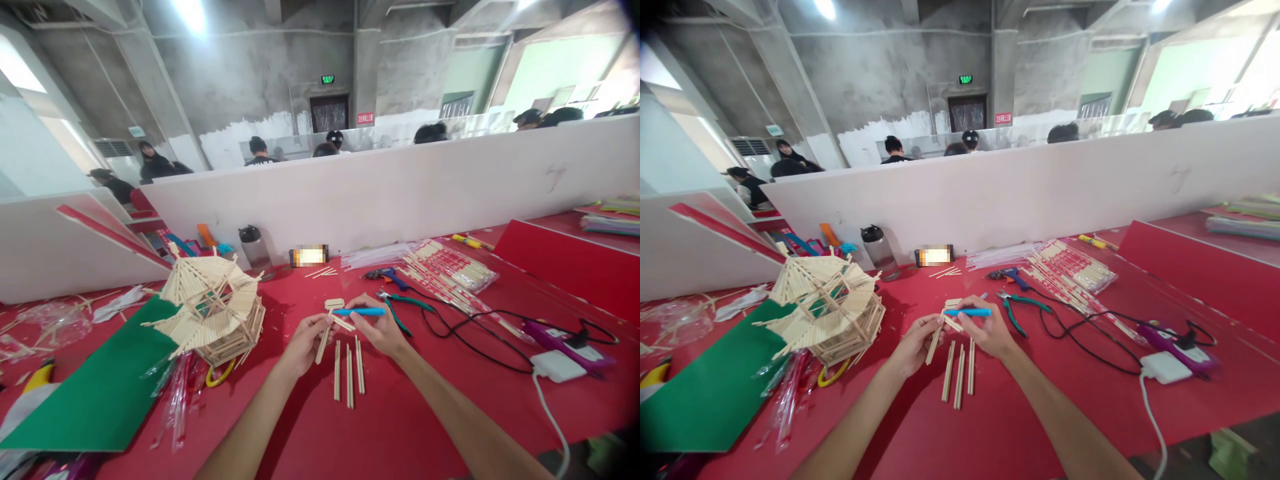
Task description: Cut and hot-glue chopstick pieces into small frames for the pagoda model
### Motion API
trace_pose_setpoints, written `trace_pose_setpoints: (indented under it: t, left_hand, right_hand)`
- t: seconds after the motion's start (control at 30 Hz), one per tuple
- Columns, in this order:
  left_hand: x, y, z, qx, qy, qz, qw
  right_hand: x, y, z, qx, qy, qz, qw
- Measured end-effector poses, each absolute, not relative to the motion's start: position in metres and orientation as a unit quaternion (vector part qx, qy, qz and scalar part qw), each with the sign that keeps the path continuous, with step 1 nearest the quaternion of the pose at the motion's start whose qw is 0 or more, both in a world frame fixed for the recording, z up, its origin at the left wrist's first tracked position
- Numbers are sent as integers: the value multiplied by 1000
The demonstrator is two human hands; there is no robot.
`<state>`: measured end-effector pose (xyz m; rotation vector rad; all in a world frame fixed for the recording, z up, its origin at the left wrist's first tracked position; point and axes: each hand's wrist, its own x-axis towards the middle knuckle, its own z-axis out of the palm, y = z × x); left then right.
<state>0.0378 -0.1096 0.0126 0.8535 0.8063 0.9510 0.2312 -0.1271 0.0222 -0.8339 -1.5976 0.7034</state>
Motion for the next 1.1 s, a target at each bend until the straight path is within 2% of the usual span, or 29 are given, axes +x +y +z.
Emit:
trace_pose_setpoints:
  t: [0.4,1.1]
  left_hand:
    - [38,-110,12,394,370,421,729]
    - [38,-110,12,389,372,424,729]
  right_hand:
    - [234,-129,22,-356,-734,206,541]
    - [233,-128,21,-359,-749,193,522]
